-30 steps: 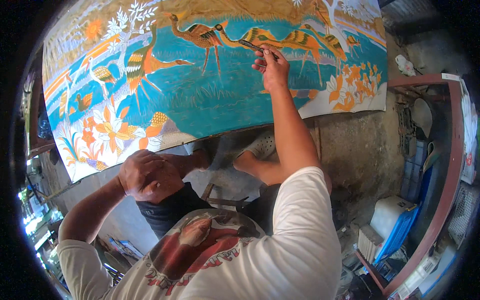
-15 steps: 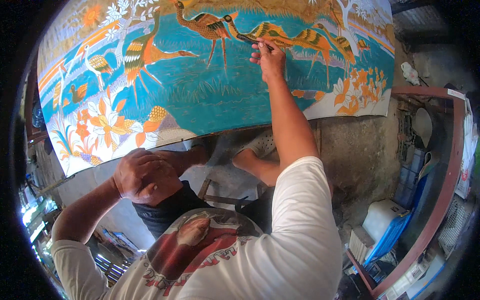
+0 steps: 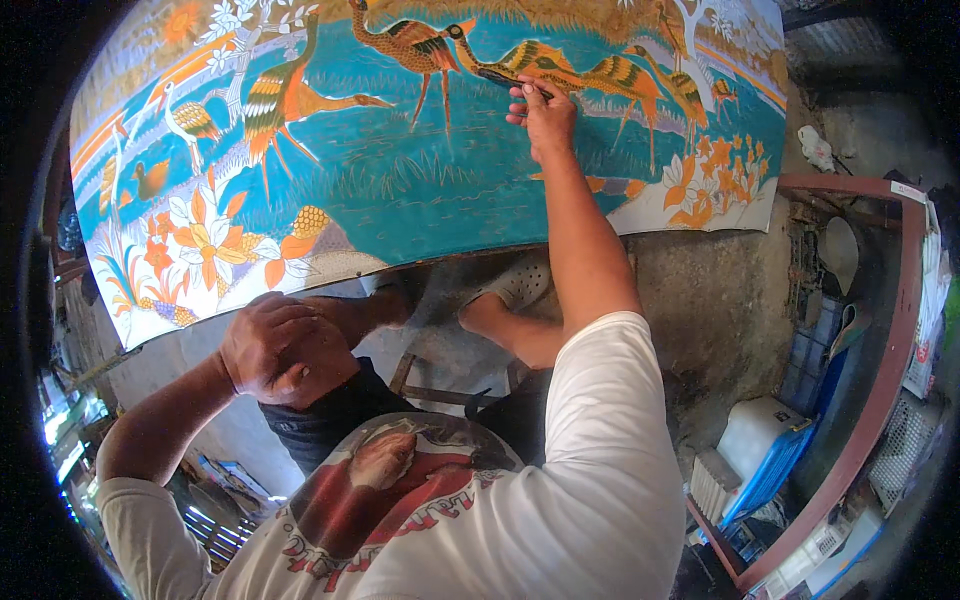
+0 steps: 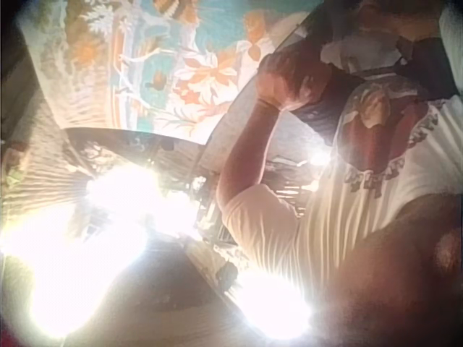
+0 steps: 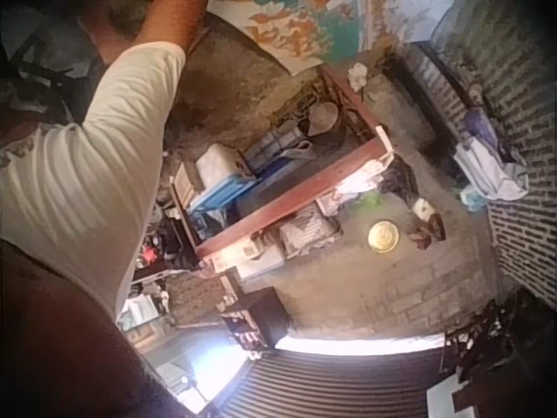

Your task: Painting intricate bird and floral designs on a large piece of cloth using a paintbrush and dye.

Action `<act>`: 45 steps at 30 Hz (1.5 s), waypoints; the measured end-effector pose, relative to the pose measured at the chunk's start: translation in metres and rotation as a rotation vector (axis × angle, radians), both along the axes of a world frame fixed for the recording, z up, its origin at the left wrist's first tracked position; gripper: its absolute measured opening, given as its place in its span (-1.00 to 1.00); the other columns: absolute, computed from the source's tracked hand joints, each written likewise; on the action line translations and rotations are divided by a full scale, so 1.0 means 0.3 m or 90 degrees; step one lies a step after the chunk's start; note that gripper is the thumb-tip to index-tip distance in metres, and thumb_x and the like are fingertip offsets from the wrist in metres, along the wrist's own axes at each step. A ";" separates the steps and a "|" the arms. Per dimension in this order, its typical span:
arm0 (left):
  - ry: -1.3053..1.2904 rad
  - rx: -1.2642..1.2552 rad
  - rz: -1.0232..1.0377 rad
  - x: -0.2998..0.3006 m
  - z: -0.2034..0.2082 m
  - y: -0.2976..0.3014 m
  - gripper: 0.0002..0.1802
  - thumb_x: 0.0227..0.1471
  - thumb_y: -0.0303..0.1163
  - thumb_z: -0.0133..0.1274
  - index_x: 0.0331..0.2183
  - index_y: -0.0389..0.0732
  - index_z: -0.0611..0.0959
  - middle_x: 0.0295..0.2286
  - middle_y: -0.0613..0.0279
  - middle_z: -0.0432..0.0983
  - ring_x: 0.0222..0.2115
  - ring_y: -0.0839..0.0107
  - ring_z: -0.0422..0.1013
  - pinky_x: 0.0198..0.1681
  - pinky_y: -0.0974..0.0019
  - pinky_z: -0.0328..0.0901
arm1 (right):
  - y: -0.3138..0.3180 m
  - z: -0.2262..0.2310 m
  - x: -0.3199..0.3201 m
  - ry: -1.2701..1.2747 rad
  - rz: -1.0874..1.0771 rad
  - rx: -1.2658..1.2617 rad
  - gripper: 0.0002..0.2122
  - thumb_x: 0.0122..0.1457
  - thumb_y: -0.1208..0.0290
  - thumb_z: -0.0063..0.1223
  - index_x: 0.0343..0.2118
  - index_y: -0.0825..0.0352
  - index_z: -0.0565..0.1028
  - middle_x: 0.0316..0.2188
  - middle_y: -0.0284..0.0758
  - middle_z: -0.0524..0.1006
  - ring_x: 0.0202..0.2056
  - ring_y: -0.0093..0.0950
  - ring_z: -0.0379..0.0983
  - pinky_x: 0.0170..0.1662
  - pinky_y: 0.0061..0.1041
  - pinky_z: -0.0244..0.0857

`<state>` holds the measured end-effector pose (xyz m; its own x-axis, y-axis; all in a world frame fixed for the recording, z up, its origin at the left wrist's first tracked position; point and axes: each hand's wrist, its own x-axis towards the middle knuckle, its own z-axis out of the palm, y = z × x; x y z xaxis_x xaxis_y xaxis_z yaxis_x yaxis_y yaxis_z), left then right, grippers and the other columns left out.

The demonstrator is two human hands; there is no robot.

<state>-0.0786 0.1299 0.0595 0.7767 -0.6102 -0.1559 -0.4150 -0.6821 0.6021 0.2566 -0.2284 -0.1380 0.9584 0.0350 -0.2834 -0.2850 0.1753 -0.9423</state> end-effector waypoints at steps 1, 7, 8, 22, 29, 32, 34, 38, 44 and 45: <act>-0.010 0.005 -0.001 0.000 -0.001 -0.001 -0.36 -0.11 0.06 0.17 -0.10 -0.23 0.70 -0.11 -0.05 0.65 -0.16 -0.05 0.55 -0.01 -0.03 0.43 | -0.003 -0.001 0.002 -0.011 0.005 0.004 -0.79 0.44 0.47 0.06 0.05 0.34 0.61 -0.17 -0.21 0.69 -0.40 -0.51 0.59 -0.35 -0.41 0.63; -0.005 -0.006 0.000 0.003 0.000 -0.008 -0.36 -0.09 0.07 0.16 -0.11 -0.26 0.69 -0.12 -0.06 0.65 -0.16 -0.06 0.56 0.00 -0.04 0.43 | -0.021 -0.009 0.009 -0.019 0.002 -0.009 -0.78 0.45 0.46 0.06 0.06 0.34 0.61 -0.17 -0.21 0.69 -0.40 -0.50 0.59 -0.36 -0.42 0.63; 0.007 -0.010 -0.001 0.004 0.001 -0.009 -0.35 -0.08 0.07 0.16 -0.11 -0.28 0.69 -0.11 -0.09 0.64 -0.14 -0.11 0.55 0.00 -0.07 0.43 | -0.023 -0.010 0.008 -0.019 0.001 -0.009 -0.78 0.45 0.46 0.06 0.06 0.34 0.61 -0.17 -0.21 0.69 -0.40 -0.50 0.59 -0.36 -0.42 0.63; -0.001 0.005 -0.002 0.012 0.011 -0.019 -0.37 -0.10 0.06 0.16 -0.10 -0.24 0.70 -0.12 -0.04 0.66 -0.16 -0.03 0.56 -0.01 -0.01 0.44 | -0.003 0.003 -0.001 -0.056 0.009 -0.013 -0.80 0.41 0.47 0.11 0.01 0.36 0.63 -0.22 -0.22 0.68 -0.41 -0.52 0.58 -0.39 -0.45 0.61; -0.012 -0.007 -0.003 0.011 0.012 -0.020 -0.38 -0.11 0.02 0.17 -0.10 -0.22 0.71 -0.12 -0.03 0.66 -0.15 -0.04 0.57 0.01 -0.02 0.45 | -0.023 0.003 0.007 -0.047 -0.014 -0.038 -0.81 0.41 0.47 0.12 0.00 0.37 0.64 -0.24 -0.22 0.69 -0.42 -0.52 0.59 -0.41 -0.47 0.61; -0.009 -0.005 0.000 0.010 0.011 -0.017 -0.39 -0.10 0.03 0.16 -0.11 -0.24 0.70 -0.13 -0.05 0.66 -0.14 -0.05 0.57 0.02 -0.03 0.45 | -0.032 -0.002 0.013 -0.045 -0.025 -0.038 -0.81 0.41 0.47 0.12 0.00 0.38 0.63 -0.23 -0.21 0.70 -0.42 -0.51 0.60 -0.41 -0.46 0.61; 0.001 0.003 0.004 0.009 0.010 -0.015 -0.38 -0.09 0.04 0.15 -0.12 -0.25 0.70 -0.14 -0.06 0.65 -0.14 -0.07 0.57 0.02 -0.03 0.45 | -0.036 -0.007 0.019 -0.048 -0.026 -0.042 -0.81 0.41 0.48 0.12 0.00 0.39 0.63 -0.23 -0.20 0.70 -0.43 -0.51 0.60 -0.41 -0.46 0.62; -0.008 -0.001 0.001 0.008 0.005 -0.016 -0.37 -0.10 0.05 0.15 -0.12 -0.27 0.69 -0.15 -0.07 0.65 -0.14 -0.08 0.57 0.01 -0.05 0.45 | -0.042 -0.016 0.026 -0.056 -0.026 -0.050 -0.80 0.41 0.48 0.11 0.00 0.41 0.62 -0.22 -0.18 0.70 -0.44 -0.50 0.60 -0.42 -0.46 0.62; -0.019 -0.003 0.000 0.007 0.001 -0.019 -0.37 -0.11 0.04 0.15 -0.12 -0.25 0.69 -0.15 -0.05 0.65 -0.15 -0.07 0.57 0.00 -0.06 0.45 | -0.063 -0.024 0.021 -0.063 -0.032 -0.048 -0.80 0.41 0.49 0.11 0.01 0.40 0.62 -0.22 -0.18 0.70 -0.44 -0.50 0.60 -0.44 -0.46 0.61; -0.017 -0.005 0.000 0.008 0.001 -0.018 -0.37 -0.12 0.04 0.15 -0.12 -0.25 0.70 -0.15 -0.05 0.65 -0.15 -0.07 0.57 -0.01 -0.06 0.45 | -0.065 -0.025 0.019 -0.055 -0.039 -0.053 -0.80 0.41 0.49 0.11 0.02 0.40 0.62 -0.22 -0.18 0.70 -0.44 -0.50 0.59 -0.44 -0.46 0.61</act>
